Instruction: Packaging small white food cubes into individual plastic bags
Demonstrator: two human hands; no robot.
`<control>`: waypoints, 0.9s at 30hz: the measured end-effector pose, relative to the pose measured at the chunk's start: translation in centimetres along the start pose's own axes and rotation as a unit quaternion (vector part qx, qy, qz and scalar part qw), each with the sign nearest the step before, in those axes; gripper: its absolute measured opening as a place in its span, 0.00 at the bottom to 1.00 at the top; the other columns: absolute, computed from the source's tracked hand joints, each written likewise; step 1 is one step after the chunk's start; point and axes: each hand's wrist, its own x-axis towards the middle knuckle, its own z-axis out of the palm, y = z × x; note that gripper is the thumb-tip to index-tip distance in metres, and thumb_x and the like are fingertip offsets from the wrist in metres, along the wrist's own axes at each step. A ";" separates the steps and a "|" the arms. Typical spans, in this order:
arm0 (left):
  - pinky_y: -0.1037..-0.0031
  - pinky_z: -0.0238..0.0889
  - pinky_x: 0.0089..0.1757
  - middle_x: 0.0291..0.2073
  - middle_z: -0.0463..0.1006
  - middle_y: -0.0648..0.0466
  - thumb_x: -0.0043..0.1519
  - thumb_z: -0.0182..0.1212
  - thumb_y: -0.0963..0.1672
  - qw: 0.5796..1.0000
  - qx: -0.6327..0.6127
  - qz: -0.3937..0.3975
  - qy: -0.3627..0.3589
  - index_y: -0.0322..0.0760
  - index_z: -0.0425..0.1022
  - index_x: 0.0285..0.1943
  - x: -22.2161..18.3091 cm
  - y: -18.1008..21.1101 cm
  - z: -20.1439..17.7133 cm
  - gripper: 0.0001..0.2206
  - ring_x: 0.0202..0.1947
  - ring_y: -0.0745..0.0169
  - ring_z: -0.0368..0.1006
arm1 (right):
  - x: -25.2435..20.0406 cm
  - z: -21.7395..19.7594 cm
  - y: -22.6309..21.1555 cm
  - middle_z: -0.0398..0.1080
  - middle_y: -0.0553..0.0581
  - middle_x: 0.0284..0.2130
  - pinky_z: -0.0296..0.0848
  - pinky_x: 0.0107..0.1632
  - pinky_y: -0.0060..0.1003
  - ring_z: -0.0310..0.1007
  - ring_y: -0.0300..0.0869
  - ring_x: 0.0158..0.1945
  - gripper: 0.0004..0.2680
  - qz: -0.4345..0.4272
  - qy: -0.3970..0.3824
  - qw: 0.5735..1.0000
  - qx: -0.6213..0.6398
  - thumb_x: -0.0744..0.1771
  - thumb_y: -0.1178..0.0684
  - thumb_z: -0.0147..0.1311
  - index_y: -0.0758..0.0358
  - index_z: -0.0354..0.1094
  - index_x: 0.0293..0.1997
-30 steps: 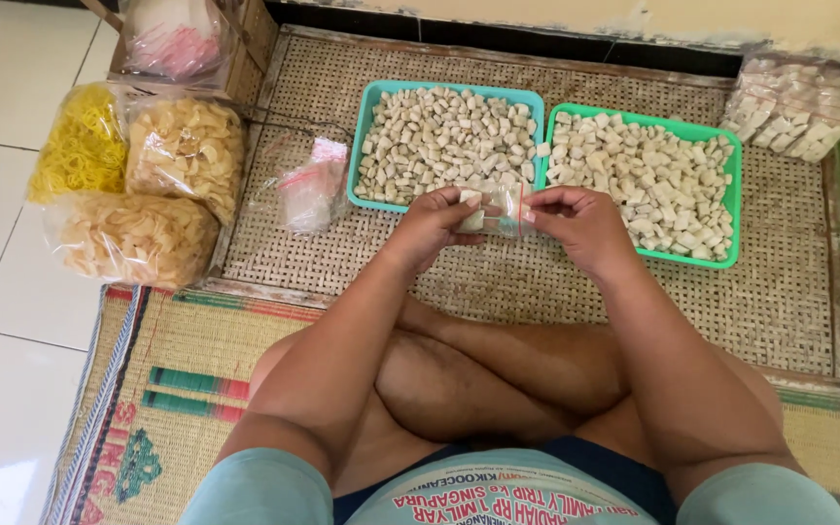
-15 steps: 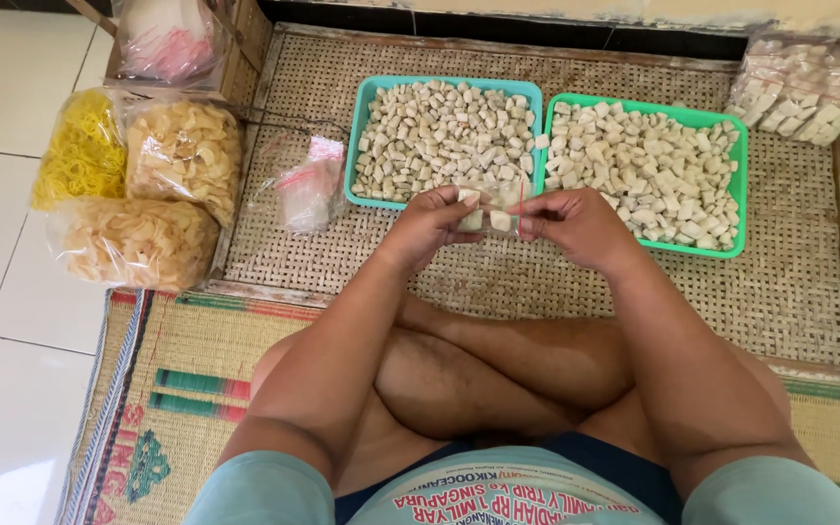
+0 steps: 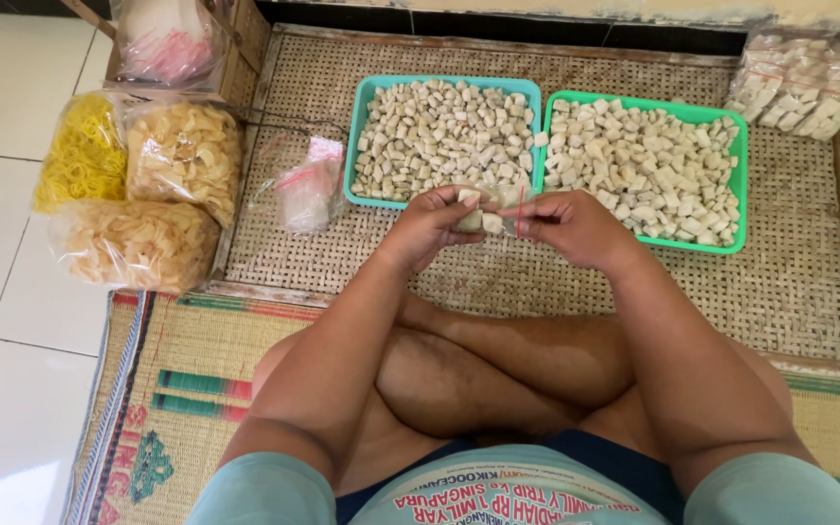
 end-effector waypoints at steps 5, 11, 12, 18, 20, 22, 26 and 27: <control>0.58 0.80 0.43 0.44 0.84 0.45 0.64 0.65 0.44 1.000 -0.008 -0.011 -0.004 0.28 0.76 0.53 -0.5 0.3 0.5 0.13 0.41 0.53 0.84 | 0.1 -0.1 1.6 0.73 0.61 0.28 0.74 0.37 0.38 0.71 0.40 0.31 0.05 0.006 -0.007 1.000 -0.029 0.65 0.64 0.62 0.70 0.79 0.43; 0.53 0.79 0.43 0.45 0.84 0.44 0.65 0.64 0.44 1.000 -0.027 -0.011 0.002 0.28 0.75 0.55 1.0 -1.9 -1.2 0.14 0.42 0.48 0.83 | -0.1 0.1 0.9 0.73 0.59 0.26 0.73 0.39 0.37 0.72 0.39 0.31 0.02 -0.005 0.015 0.999 -0.041 0.65 0.62 0.64 0.70 0.79 0.38; 0.51 0.79 0.44 0.45 0.84 0.44 0.65 0.65 0.44 1.000 -0.024 -0.007 0.004 0.29 0.75 0.55 1.2 -2.2 -1.5 0.14 0.43 0.47 0.83 | 0.0 0.1 1.1 0.74 0.60 0.25 0.73 0.38 0.38 0.72 0.38 0.31 0.01 -0.027 0.024 0.998 -0.054 0.65 0.62 0.64 0.69 0.80 0.36; 0.52 0.78 0.46 0.45 0.83 0.46 0.66 0.64 0.45 1.000 0.008 0.004 -0.003 0.29 0.75 0.55 1.6 -4.0 -1.2 0.14 0.43 0.50 0.83 | 0.4 0.4 2.3 0.79 0.61 0.32 0.74 0.43 0.39 0.76 0.41 0.36 0.06 -0.054 0.028 0.995 -0.078 0.61 0.61 0.71 0.65 0.81 0.37; 0.50 0.78 0.46 0.44 0.83 0.46 0.66 0.64 0.44 1.000 0.003 0.006 -0.002 0.28 0.75 0.55 1.7 -4.2 -1.2 0.14 0.43 0.48 0.83 | 0.2 0.4 2.7 0.79 0.62 0.33 0.74 0.44 0.40 0.78 0.43 0.37 0.06 -0.055 0.030 0.994 -0.089 0.61 0.61 0.71 0.64 0.81 0.38; 0.49 0.78 0.46 0.44 0.83 0.46 0.66 0.65 0.44 1.000 -0.001 0.010 -0.001 0.28 0.75 0.54 1.4 -3.7 -0.8 0.14 0.44 0.46 0.83 | 0.2 0.3 2.5 0.80 0.63 0.33 0.75 0.45 0.41 0.79 0.45 0.38 0.06 -0.057 0.032 0.993 -0.101 0.61 0.60 0.71 0.64 0.81 0.38; 0.54 0.79 0.46 0.43 0.83 0.48 0.66 0.64 0.45 1.000 0.005 0.009 0.001 0.28 0.75 0.55 0.8 -2.8 -0.1 0.14 0.42 0.53 0.83 | 0.5 -0.2 3.8 0.79 0.63 0.34 0.75 0.47 0.43 0.79 0.48 0.38 0.04 -0.086 0.045 0.989 -0.115 0.63 0.62 0.67 0.64 0.81 0.39; 0.52 0.78 0.46 0.43 0.83 0.47 0.67 0.63 0.44 1.000 0.001 0.009 0.001 0.28 0.74 0.55 0.9 -2.9 -0.2 0.14 0.43 0.52 0.83 | 0.6 -0.5 4.8 0.79 0.63 0.34 0.74 0.48 0.42 0.79 0.47 0.39 0.04 -0.100 0.049 0.988 -0.111 0.63 0.61 0.68 0.64 0.81 0.39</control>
